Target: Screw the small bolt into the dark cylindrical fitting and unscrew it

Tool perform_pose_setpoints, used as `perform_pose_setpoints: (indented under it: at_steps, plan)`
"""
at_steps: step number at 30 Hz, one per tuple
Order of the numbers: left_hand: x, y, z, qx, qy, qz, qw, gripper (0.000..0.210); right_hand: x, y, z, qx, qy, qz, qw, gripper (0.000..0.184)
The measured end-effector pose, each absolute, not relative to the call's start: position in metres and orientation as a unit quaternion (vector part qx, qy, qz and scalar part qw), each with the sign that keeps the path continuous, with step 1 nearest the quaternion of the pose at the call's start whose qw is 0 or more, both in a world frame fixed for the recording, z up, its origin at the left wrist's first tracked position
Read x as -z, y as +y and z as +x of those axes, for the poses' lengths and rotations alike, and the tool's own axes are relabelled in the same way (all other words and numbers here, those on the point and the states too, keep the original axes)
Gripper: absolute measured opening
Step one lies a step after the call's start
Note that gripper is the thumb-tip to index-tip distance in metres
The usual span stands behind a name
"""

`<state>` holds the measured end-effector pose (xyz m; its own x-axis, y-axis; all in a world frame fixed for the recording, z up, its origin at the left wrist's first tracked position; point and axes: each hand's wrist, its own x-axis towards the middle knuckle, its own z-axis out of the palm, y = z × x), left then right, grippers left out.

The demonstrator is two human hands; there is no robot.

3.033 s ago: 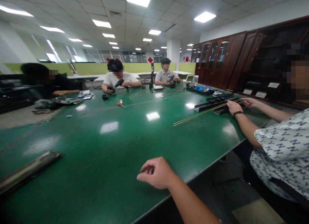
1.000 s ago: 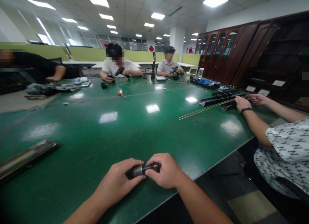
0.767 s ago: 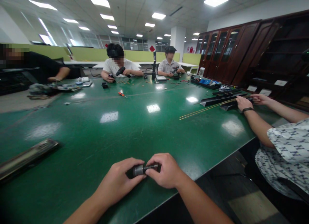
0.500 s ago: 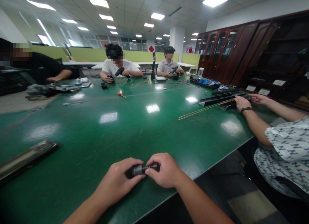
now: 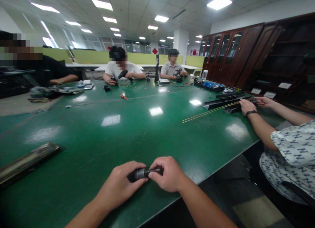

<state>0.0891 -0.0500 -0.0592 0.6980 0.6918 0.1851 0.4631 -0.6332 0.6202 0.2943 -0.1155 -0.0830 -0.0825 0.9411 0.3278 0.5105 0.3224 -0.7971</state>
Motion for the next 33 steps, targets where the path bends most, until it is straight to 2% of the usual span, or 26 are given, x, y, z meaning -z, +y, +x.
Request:
perform_pose_setpoints:
  at_steps: [33]
  plan:
    - [0.0589,-0.0492,0.0859,-0.216,0.333,0.878,0.267,0.022,0.0798,-0.1182,0.2946,-0.249,-0.680,-0.537,0.432,0.006]
